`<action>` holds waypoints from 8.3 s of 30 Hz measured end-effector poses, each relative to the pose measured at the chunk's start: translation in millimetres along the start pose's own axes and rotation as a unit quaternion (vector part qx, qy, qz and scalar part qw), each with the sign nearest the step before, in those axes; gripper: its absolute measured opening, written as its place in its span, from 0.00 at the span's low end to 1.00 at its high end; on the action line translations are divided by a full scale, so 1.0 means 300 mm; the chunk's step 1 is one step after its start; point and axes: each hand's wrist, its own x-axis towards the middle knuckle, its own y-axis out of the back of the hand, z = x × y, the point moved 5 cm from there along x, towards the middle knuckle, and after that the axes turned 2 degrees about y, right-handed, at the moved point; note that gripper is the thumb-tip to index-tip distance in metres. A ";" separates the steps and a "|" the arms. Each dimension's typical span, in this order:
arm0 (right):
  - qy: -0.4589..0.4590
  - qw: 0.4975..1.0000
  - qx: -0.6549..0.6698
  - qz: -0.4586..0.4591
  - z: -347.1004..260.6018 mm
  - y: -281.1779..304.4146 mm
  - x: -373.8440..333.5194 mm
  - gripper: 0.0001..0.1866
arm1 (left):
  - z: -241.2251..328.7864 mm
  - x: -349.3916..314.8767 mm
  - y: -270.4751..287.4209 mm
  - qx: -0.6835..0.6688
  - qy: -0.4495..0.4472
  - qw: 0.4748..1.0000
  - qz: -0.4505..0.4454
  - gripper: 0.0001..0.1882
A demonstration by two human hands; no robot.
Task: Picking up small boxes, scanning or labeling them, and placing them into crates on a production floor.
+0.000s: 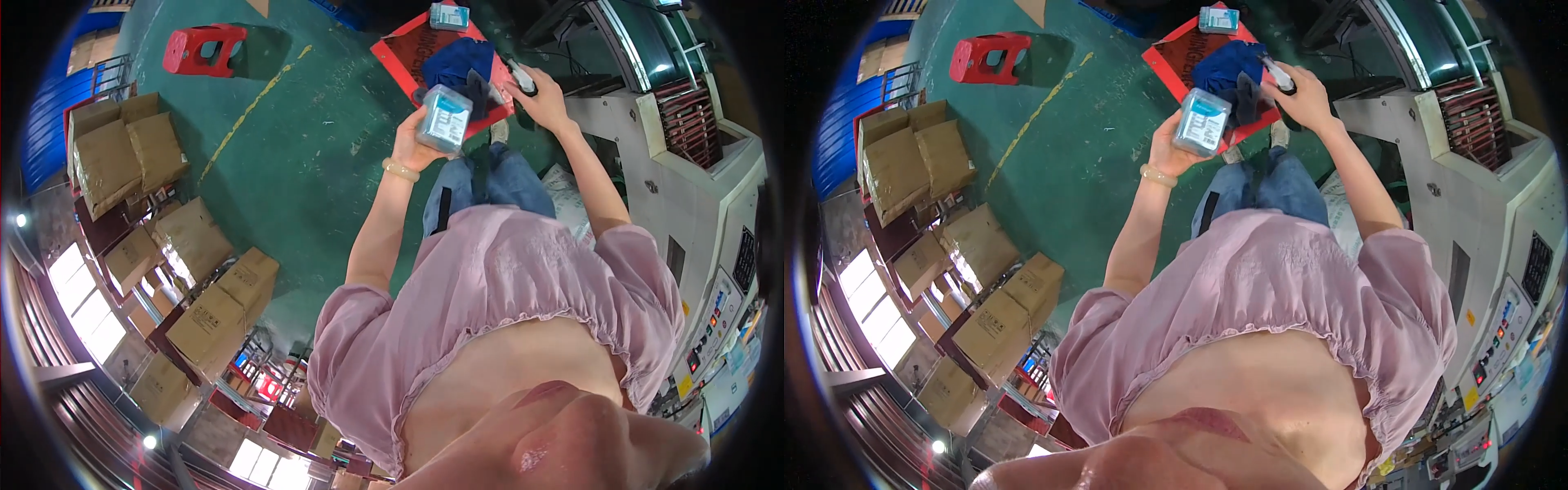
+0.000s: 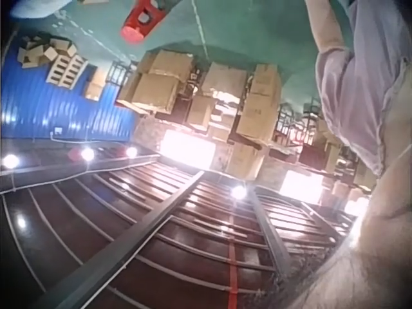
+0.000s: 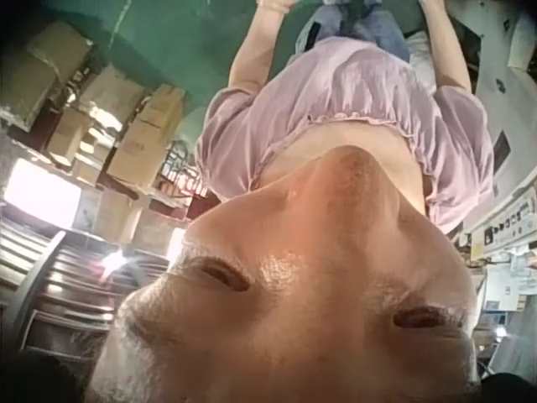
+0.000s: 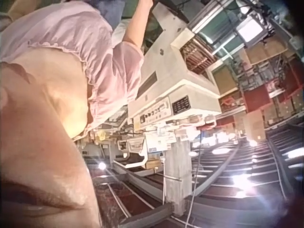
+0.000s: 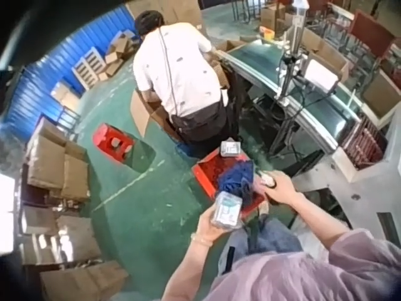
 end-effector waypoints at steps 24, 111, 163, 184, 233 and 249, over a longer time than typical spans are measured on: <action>-0.122 0.986 0.109 0.003 0.328 -0.604 -0.063 0.12 | -0.177 0.200 0.369 -0.072 0.087 0.989 0.093 0.29; -0.126 0.944 0.301 -0.054 0.271 -0.297 -0.028 0.07 | -0.240 0.211 0.124 -0.077 0.146 0.985 -0.043 0.29; 0.012 0.984 0.158 -0.076 0.345 -0.274 0.055 0.17 | -0.032 0.153 0.197 0.361 -0.368 0.856 0.050 0.45; -0.001 0.950 -0.036 -0.309 0.202 -0.233 -0.065 0.22 | -0.060 0.203 0.200 0.417 -0.341 0.840 0.069 0.46; 0.076 0.993 0.004 -0.094 0.408 -0.603 -0.113 0.07 | -0.068 0.340 0.299 0.669 -0.356 0.624 0.192 0.38; 0.005 1.000 -0.005 -0.026 0.415 -0.618 -0.063 0.05 | -0.068 0.365 0.293 0.638 -0.345 0.658 0.201 0.36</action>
